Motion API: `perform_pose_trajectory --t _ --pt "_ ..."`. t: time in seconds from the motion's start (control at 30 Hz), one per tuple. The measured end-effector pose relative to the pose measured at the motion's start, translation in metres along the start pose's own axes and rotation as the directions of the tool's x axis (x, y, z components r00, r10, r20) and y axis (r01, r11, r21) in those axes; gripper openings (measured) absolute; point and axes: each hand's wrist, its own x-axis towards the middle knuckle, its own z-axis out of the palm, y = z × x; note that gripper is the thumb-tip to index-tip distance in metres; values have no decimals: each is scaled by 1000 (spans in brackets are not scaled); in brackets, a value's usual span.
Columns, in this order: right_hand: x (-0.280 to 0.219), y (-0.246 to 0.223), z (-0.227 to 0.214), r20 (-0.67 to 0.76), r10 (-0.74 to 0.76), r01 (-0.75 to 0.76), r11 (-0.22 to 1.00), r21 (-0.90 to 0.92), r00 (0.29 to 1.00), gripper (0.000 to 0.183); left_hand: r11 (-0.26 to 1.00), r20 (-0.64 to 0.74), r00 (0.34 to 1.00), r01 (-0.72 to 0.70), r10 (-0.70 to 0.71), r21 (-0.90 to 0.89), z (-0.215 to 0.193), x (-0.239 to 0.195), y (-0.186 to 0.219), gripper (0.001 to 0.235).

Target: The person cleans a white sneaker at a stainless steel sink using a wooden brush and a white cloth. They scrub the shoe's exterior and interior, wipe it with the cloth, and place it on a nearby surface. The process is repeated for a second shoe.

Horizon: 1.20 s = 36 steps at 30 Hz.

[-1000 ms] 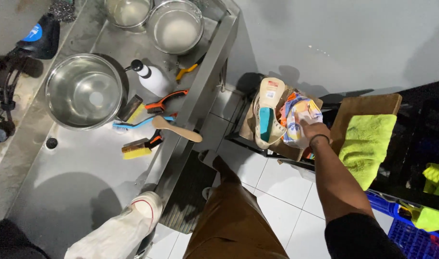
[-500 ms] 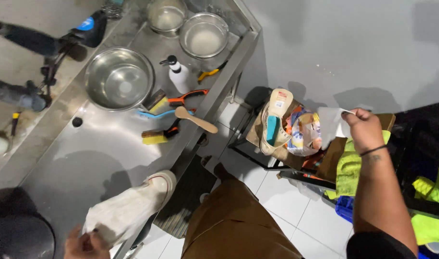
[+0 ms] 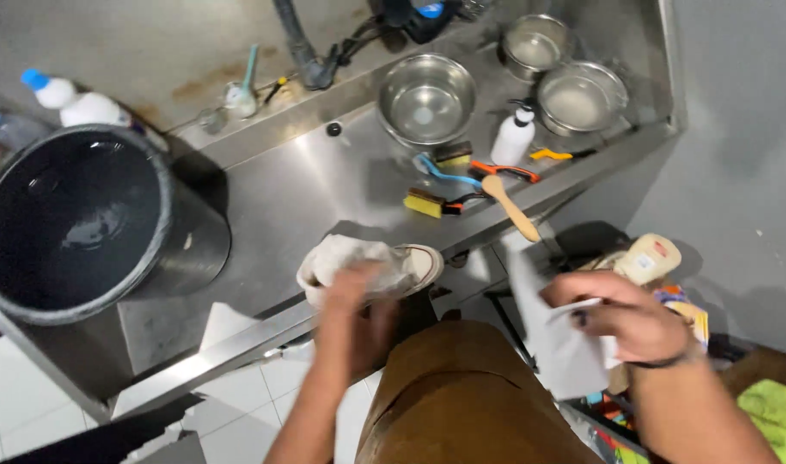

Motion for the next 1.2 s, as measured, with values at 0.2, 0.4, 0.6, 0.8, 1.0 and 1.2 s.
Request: perform_pose_trajectory --t 0.2,0.4,0.6,0.8,1.0,1.2 --pt "78 43 3 190 214 -267 906 328 958 25 224 545 837 543 -57 -810 52 -22 34 105" --pt "94 58 -9 126 322 -344 838 423 938 15 -9 585 750 613 -308 -790 81 -40 13 71" --pt "77 60 -1 218 85 -190 831 523 972 69 181 372 573 687 -730 -703 75 -27 37 34" --pt "54 78 17 -440 478 -357 873 331 761 83 586 -25 673 625 -739 -516 95 -34 42 31" --pt "66 24 -36 -219 387 -427 886 -181 896 90 917 -363 866 225 -343 -331 94 -50 55 87" --pt "144 25 -84 269 467 -258 787 -560 843 100 -297 404 540 278 -739 -914 172 -37 32 75"
